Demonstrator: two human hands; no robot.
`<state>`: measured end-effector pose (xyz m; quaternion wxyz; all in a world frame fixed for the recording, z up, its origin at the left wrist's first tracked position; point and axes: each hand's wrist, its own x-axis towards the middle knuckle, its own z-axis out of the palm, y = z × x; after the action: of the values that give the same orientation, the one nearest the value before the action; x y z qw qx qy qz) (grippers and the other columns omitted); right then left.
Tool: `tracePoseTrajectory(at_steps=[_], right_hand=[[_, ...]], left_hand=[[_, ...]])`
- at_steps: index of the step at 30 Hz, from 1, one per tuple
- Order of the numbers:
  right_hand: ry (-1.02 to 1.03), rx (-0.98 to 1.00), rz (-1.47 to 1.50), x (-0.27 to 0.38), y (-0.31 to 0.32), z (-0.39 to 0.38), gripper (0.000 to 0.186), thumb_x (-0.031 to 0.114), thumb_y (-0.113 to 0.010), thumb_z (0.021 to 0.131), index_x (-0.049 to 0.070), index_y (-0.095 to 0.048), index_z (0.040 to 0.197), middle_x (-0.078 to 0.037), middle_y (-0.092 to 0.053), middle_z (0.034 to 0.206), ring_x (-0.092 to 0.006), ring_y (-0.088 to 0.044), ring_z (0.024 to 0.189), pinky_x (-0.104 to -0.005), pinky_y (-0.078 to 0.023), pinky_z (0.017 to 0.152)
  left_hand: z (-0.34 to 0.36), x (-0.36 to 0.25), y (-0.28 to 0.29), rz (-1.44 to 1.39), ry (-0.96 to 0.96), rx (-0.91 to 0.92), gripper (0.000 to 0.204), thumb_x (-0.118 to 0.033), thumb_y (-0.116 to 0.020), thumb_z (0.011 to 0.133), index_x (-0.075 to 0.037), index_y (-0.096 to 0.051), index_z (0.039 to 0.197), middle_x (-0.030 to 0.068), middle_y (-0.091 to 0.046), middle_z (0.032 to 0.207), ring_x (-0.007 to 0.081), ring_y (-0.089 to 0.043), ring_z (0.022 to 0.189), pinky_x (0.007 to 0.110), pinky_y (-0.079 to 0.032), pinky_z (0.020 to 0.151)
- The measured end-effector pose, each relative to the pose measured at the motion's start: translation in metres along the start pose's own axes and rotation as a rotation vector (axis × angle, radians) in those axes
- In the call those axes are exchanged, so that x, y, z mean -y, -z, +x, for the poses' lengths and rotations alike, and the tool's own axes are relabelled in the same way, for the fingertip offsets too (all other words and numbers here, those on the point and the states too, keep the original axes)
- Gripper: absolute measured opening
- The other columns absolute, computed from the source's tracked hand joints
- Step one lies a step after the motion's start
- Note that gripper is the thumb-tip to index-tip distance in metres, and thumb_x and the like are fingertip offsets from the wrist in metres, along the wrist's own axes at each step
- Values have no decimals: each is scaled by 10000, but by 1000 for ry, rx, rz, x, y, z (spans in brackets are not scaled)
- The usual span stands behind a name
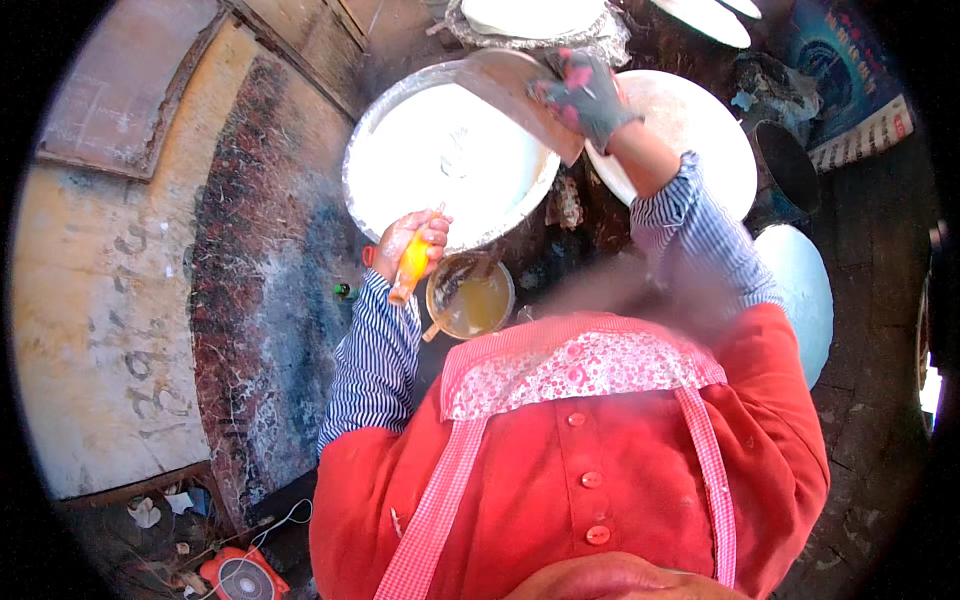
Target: The person prepares thin flatbreads by spreading white batter onto multiple hot circular stoves using a ladle and a flat spreader tool.
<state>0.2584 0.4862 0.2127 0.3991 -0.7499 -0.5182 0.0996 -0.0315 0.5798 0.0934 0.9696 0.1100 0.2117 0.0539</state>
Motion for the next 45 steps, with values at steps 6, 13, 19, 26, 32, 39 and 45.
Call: tracePoseTrajectory(at_steps=[6, 13, 19, 26, 32, 39, 45], right_hand=[[-453, -21, 967, -97, -71, -52, 534, 163, -678, 721, -62, -454, 1150, -146, -594, 938, -194, -590, 783, -303, -509, 652], [-613, -89, 898, -102, -51, -100, 321, 91, -655, 714, -63, -556, 978, -103, -601, 875, -179, -580, 773, -279, -491, 678], [-669, -93, 743, -134, -56, -127, 314, 95, -655, 714, -30, -562, 985, -83, -602, 889, -167, -556, 766, -277, -463, 694], [-666, -32, 885, -107, -36, -138, 350, 53, -648, 710, -51, -544, 1027, -102, -603, 911, -178, -576, 773, -284, -479, 706], [-662, -67, 856, -133, -41, -145, 336, 51, -644, 721, -35, -547, 1031, -83, -602, 903, -169, -567, 789, -271, -468, 722], [-670, -103, 1116, -151, 9, -179, 392, 40, -662, 696, -51, -538, 1056, -87, -603, 937, -178, -574, 827, -275, -463, 770], [-604, -171, 1095, -171, 55, -216, 437, 92, -671, 679, -47, -526, 1067, -81, -615, 948, -159, -592, 840, -283, -463, 800]], left_hand=[[-35, -6, -47, 303, -265, -55, 285, -224, -462, 895, 28, -436, 1024, 4, -445, 745, 51, -450, 574, 196, -426, 450], [-55, 6, -10, 459, -427, -152, 351, -236, -517, 874, 30, -448, 1093, 13, -454, 741, 75, -451, 526, 238, -431, 412], [-22, -37, 54, 298, -194, -248, 273, -216, -454, 901, 23, -451, 1032, -8, -460, 762, 64, -448, 566, 219, -429, 461], [-77, -22, -31, 431, -460, -83, 339, -230, -499, 882, 36, -445, 1085, 10, -456, 745, 74, -463, 555, 233, -430, 415], [-59, -26, 10, 355, -378, -242, 329, -221, -503, 882, 38, -445, 1076, 14, -462, 752, 76, -462, 557, 229, -434, 436], [-33, -22, -21, 262, -170, -195, 274, -181, -444, 904, 40, -430, 1064, 22, -461, 759, 79, -468, 566, 238, -462, 471], [27, 8, -123, 536, -91, -21, 371, -254, -438, 894, 47, -428, 1112, 21, -458, 765, 63, -457, 546, 202, -436, 418]])
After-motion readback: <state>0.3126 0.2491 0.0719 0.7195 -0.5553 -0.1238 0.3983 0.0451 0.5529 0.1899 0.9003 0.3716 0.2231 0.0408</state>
